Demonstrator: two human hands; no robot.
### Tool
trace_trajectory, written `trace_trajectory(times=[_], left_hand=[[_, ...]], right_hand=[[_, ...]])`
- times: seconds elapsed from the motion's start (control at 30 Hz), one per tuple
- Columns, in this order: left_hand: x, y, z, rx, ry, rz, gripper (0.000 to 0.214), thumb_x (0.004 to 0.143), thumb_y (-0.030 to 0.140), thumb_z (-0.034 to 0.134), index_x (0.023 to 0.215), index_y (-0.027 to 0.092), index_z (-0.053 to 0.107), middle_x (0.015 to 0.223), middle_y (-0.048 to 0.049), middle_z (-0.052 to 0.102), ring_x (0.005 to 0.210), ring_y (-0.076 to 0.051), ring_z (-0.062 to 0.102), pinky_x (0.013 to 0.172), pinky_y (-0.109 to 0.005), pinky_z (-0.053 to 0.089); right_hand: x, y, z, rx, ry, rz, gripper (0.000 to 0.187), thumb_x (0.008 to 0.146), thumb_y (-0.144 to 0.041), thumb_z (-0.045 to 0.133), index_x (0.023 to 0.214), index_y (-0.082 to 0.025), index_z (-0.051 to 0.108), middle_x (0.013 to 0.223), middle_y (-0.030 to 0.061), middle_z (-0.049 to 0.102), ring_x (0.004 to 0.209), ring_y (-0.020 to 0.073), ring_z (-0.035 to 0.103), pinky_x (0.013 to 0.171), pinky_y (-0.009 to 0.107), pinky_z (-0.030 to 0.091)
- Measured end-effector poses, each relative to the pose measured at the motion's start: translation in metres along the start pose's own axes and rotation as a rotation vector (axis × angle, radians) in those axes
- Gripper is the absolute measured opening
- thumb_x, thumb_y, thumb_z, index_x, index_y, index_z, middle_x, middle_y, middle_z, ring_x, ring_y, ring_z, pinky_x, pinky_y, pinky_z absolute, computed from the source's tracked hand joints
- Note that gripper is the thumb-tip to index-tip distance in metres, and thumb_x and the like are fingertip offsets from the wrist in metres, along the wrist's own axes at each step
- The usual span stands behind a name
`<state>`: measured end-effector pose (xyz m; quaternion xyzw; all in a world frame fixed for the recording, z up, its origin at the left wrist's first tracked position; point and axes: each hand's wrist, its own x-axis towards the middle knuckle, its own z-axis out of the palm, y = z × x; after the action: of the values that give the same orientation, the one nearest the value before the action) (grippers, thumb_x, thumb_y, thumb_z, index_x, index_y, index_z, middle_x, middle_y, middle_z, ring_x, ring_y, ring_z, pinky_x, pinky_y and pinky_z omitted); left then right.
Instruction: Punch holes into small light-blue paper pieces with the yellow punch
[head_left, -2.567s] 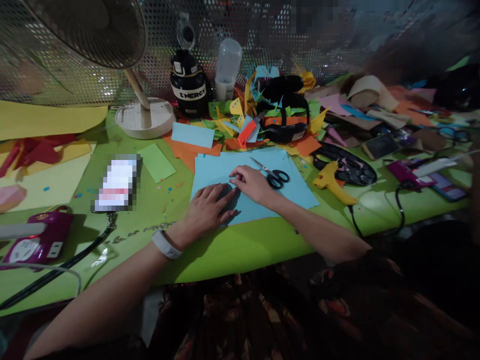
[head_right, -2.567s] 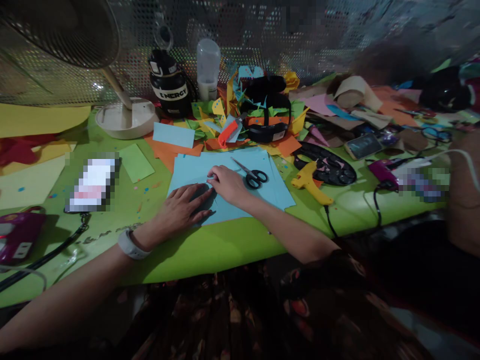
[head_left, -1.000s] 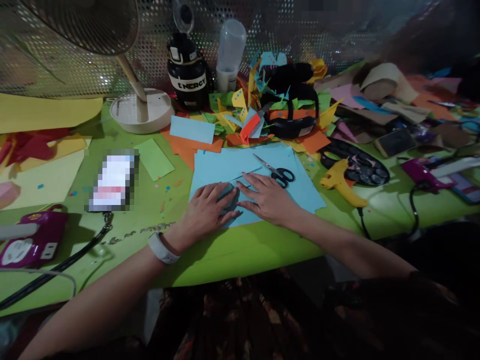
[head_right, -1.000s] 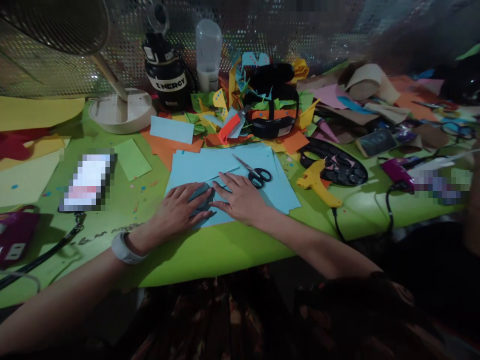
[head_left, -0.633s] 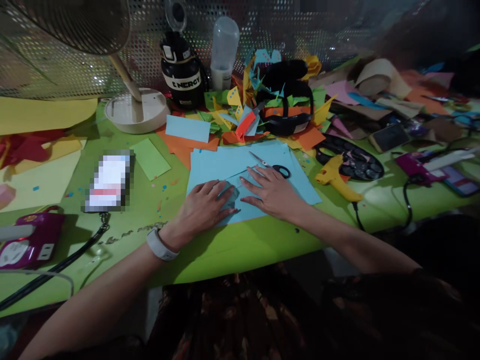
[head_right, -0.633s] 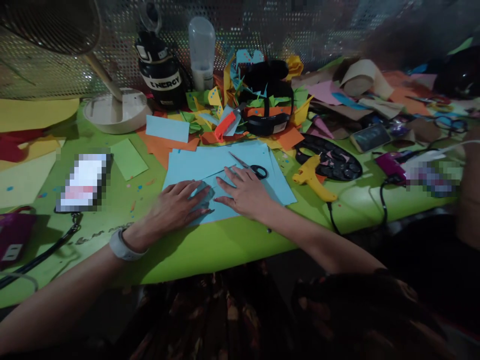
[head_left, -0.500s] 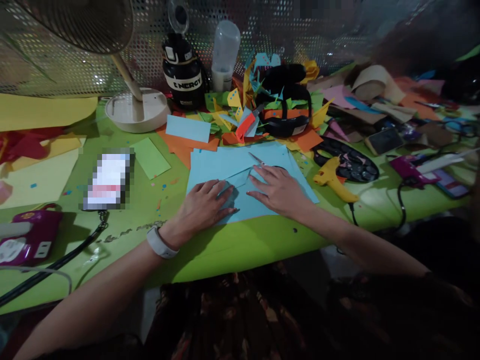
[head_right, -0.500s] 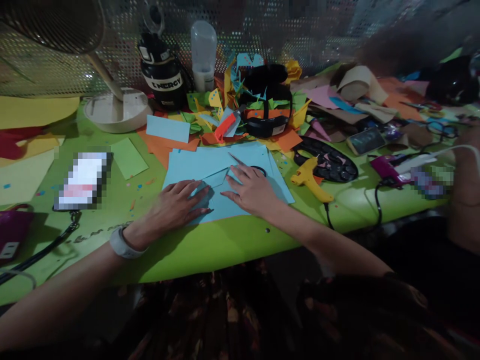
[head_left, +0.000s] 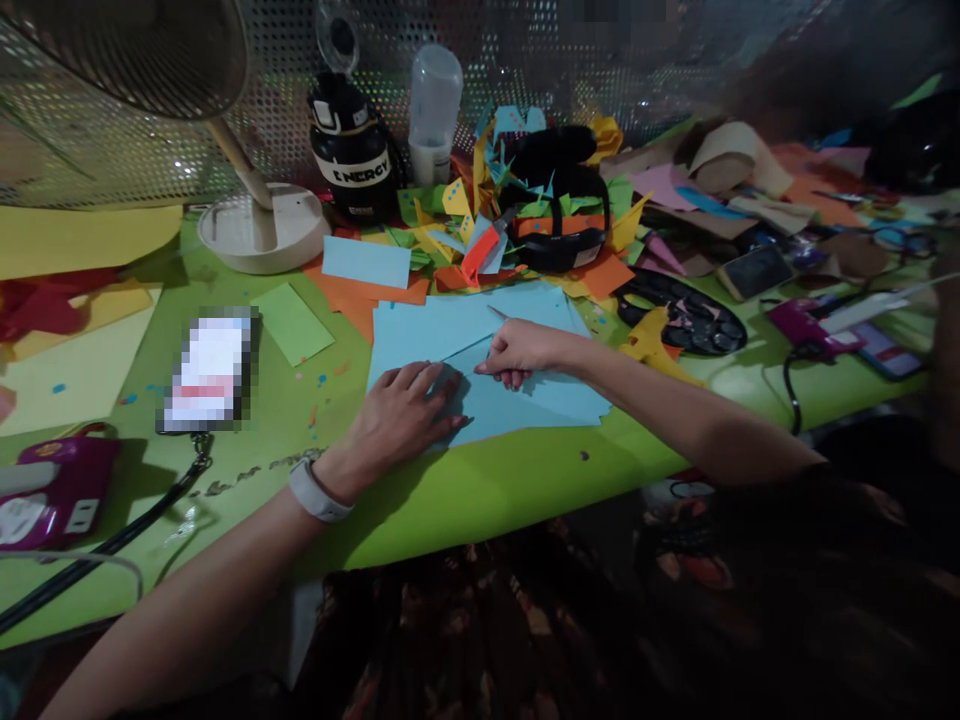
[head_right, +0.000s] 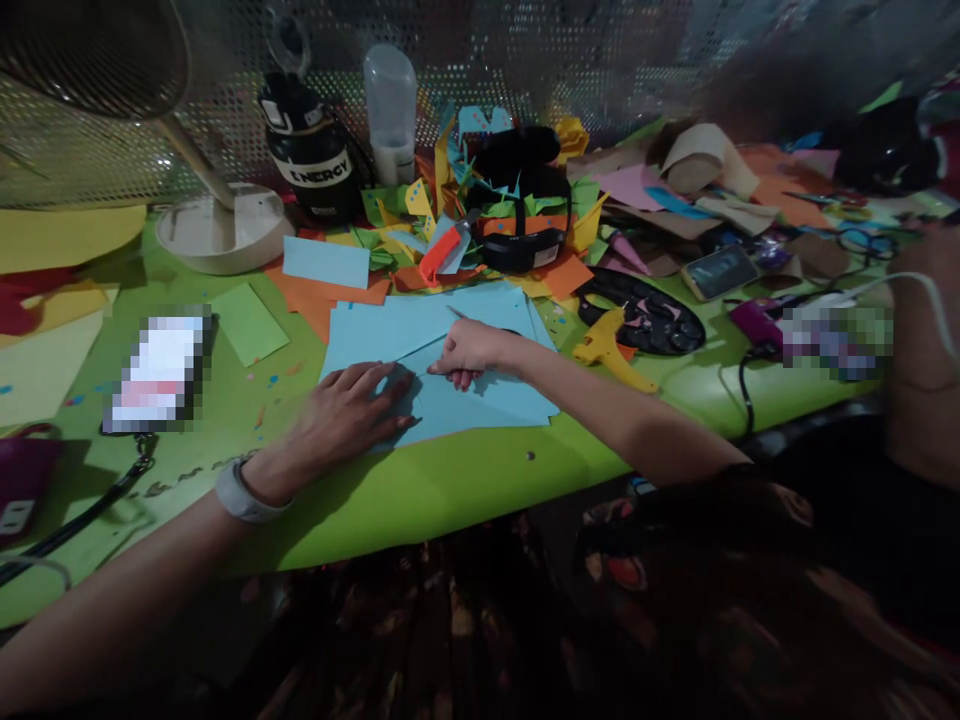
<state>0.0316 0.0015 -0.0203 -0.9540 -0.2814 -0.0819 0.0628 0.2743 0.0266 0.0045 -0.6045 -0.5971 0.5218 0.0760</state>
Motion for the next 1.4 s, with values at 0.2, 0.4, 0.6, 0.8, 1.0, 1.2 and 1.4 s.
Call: trace_trajectory(times=[0.2,0.4,0.6,0.8,1.0,1.2,1.4], left_hand=[[-0.001,0.0,0.0,0.006,0.018,0.016,0.051,0.096,0.054,0.043,0.132,0.02,0.056,0.133,-0.0139,0.059,0.118,-0.032,0.055,0.088,-0.046,0.051],[-0.001,-0.001,0.002,-0.002,0.011,0.006,0.049,0.097,0.053,0.043,0.133,0.023,0.056,0.134,-0.0138,0.057,0.119,-0.032,0.054,0.089,-0.046,0.05],[-0.001,0.0,-0.006,-0.049,-0.038,-0.017,0.046,0.095,0.05,0.048,0.132,0.024,0.057,0.136,-0.0128,0.056,0.121,-0.032,0.053,0.092,-0.046,0.049],[0.028,-0.016,-0.035,-0.412,-0.093,-0.337,0.036,0.091,0.049,0.053,0.098,0.018,0.07,0.099,-0.0103,0.071,0.087,-0.022,0.066,0.077,-0.034,0.05],[0.072,-0.023,-0.035,-0.968,-0.633,-0.658,0.046,0.074,0.058,0.067,0.056,0.015,0.064,0.051,-0.0041,0.061,0.044,-0.012,0.051,0.048,-0.025,0.036],[0.08,-0.022,-0.022,-0.999,-0.718,-0.651,0.049,0.072,0.06,0.069,0.053,0.015,0.064,0.042,-0.0021,0.052,0.04,-0.01,0.042,0.045,-0.025,0.025],[0.074,-0.026,-0.021,-1.082,-0.726,-0.664,0.04,0.069,0.053,0.073,0.057,0.015,0.067,0.042,0.0004,0.05,0.039,-0.009,0.036,0.045,-0.026,0.025]], right_hand=[[-0.005,0.003,-0.015,0.01,-0.006,0.052,0.036,0.071,-0.043,0.076,0.051,-0.018,0.058,0.052,0.0038,0.065,0.042,0.01,0.056,0.036,0.022,0.032],[0.002,-0.009,-0.006,-0.013,-0.024,0.019,0.041,0.066,-0.049,0.08,0.05,-0.018,0.058,0.049,0.0043,0.063,0.042,0.0102,0.055,0.037,0.022,0.036],[0.001,-0.011,-0.008,-0.028,-0.065,0.068,0.037,0.072,-0.04,0.078,0.054,-0.016,0.058,0.051,0.003,0.065,0.042,0.0073,0.054,0.038,0.019,0.033],[0.004,-0.012,-0.009,-0.04,-0.068,0.115,0.031,0.082,-0.025,0.07,0.056,-0.013,0.058,0.051,0.0014,0.063,0.043,0.006,0.054,0.039,0.018,0.031],[0.002,-0.013,-0.008,-0.054,-0.066,0.117,0.032,0.084,-0.025,0.068,0.056,-0.013,0.057,0.052,0.002,0.063,0.044,0.0068,0.055,0.04,0.019,0.03],[0.005,-0.009,-0.009,-0.07,-0.067,0.072,0.031,0.083,-0.026,0.069,0.057,-0.013,0.059,0.053,0.0032,0.064,0.045,0.0075,0.057,0.04,0.019,0.031],[0.004,-0.009,-0.008,-0.048,-0.065,0.077,0.036,0.084,-0.028,0.07,0.054,-0.014,0.056,0.052,0.0029,0.063,0.043,0.0068,0.055,0.039,0.018,0.031]])
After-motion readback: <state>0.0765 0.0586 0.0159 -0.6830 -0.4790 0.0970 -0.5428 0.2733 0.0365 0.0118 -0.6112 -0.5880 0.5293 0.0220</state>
